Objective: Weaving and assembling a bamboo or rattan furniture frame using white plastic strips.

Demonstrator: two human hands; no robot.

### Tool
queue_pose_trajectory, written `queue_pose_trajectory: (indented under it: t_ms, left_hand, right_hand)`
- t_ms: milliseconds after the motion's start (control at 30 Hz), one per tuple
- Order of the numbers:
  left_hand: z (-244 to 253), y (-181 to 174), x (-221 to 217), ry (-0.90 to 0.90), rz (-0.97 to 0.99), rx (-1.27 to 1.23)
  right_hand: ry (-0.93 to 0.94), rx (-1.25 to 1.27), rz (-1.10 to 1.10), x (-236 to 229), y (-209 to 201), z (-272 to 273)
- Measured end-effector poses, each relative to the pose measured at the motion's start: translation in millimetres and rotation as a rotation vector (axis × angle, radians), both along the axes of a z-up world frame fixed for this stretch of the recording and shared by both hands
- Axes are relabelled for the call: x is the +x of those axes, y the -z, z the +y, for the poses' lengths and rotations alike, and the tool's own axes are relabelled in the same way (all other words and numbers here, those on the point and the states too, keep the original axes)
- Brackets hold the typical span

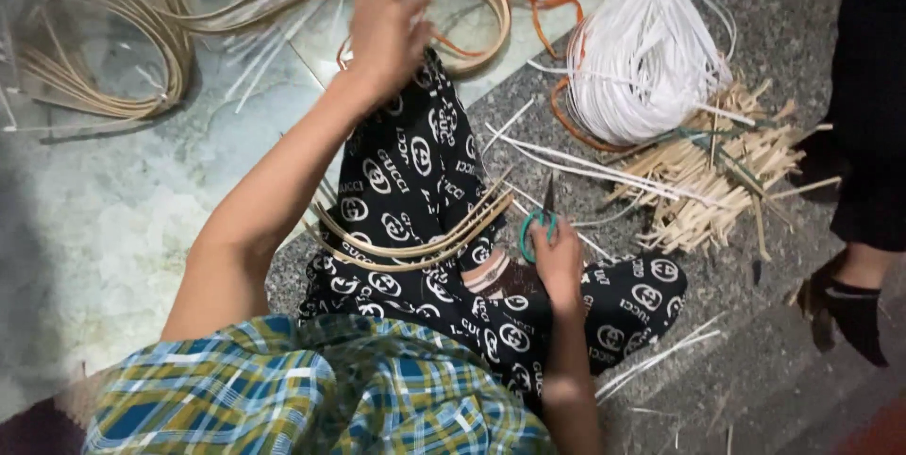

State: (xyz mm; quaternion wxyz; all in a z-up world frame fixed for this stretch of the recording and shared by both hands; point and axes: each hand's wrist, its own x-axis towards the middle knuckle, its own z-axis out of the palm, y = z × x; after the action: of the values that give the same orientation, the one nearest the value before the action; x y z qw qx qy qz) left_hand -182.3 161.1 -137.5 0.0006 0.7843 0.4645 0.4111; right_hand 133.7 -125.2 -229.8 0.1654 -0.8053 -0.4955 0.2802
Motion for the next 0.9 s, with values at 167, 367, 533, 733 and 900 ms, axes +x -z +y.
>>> queue_pose_trajectory:
  t_ms: [167, 367, 533, 733, 900]
  left_hand:
    - [-39.4, 57.3, 61.9, 0.158, 0.392, -0.182]
    - [-155.0, 17.8, 92.3, 0.481, 0.736, -0.342]
    - [-186.2, 37.3, 92.7, 0.531, 0.755, -0.366]
    - [-194.9, 41.4, 85.0, 0.497, 0.712, -0.667]
    - [-195.7, 16.2, 91.3, 0.509, 0.579, -0.740]
  right_hand:
    - [-0.020, 0.043, 0.000, -7.7, -2.2, -6.5]
    - [-0.005, 0.231, 0.050, -18.3, -22.4, -4.5]
    - [0.091, 0.269, 0.233, -15.3, -9.6, -8.2]
    - [0.175, 0.298, 0.274, -16.5, 0.7, -3.9]
    - [0.209, 0.302, 0.243, -19.6, -3.8, -2.1]
